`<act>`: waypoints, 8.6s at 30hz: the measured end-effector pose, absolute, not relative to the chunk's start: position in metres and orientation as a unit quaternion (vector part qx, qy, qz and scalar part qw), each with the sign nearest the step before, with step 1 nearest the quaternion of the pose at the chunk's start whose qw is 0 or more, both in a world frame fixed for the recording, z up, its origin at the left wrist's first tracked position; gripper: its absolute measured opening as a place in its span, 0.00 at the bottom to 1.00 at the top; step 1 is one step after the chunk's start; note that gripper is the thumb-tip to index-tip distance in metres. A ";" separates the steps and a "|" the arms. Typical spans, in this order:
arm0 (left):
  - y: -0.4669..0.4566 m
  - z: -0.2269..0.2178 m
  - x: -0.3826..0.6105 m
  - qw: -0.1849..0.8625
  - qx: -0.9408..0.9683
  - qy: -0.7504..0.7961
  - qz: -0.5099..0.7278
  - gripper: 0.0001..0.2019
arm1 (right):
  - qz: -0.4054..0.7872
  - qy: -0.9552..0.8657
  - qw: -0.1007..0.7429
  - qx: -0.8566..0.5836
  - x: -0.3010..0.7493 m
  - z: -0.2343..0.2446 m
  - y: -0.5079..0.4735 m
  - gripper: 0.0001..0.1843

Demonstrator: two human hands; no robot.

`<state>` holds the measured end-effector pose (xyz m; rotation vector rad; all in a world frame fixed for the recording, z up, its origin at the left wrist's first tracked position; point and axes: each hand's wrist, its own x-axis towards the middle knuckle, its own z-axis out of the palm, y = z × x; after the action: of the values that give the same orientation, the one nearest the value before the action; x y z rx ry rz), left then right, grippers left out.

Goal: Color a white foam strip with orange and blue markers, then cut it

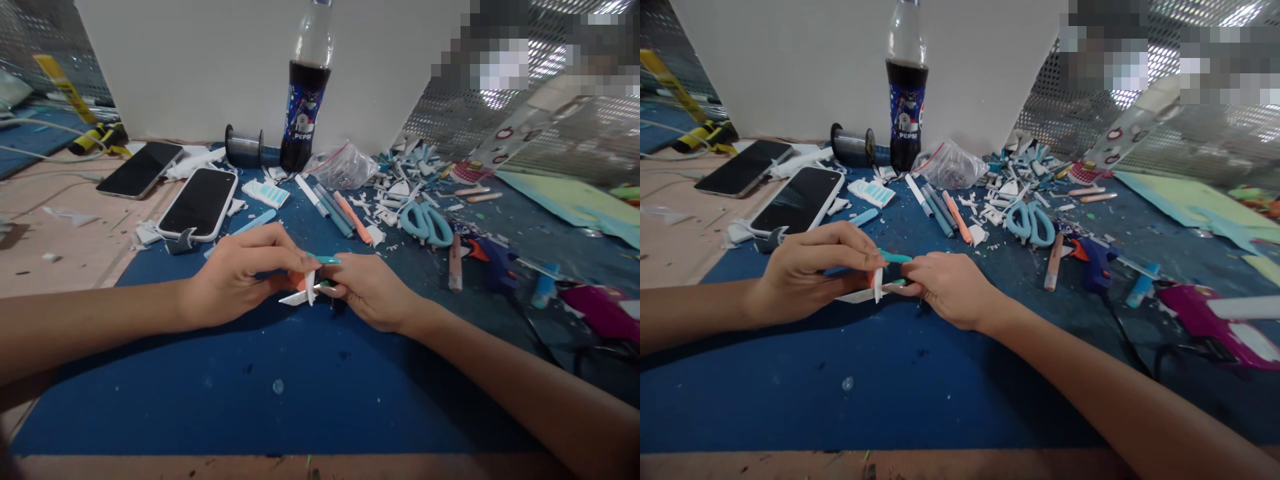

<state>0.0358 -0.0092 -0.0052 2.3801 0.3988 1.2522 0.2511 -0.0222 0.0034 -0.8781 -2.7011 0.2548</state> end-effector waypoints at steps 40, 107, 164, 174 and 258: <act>-0.013 -0.006 0.035 0.179 0.856 0.145 0.464 0.11 | 0.091 -0.929 0.205 -0.293 0.253 0.002 -0.021 0.30; -0.012 -0.005 0.033 0.214 0.853 0.181 0.440 0.17 | 0.097 -0.920 0.174 -0.338 0.254 -0.003 -0.021 0.25; -0.010 -0.001 0.034 0.270 0.827 0.187 0.456 0.19 | 0.100 -0.922 0.216 -0.304 0.255 -0.002 -0.017 0.22; -0.008 -0.001 0.034 0.332 0.815 0.171 0.443 0.20 | 0.090 -0.927 0.225 -0.286 0.255 -0.002 -0.018 0.22; -0.006 -0.005 0.038 0.367 0.778 0.272 0.432 0.19 | 0.402 -0.629 0.418 -0.519 0.263 0.012 0.001 0.19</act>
<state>0.0378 -0.0055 -0.0047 1.9989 0.6998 1.1088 0.2629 0.0008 0.0120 -1.3013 -1.5778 1.0076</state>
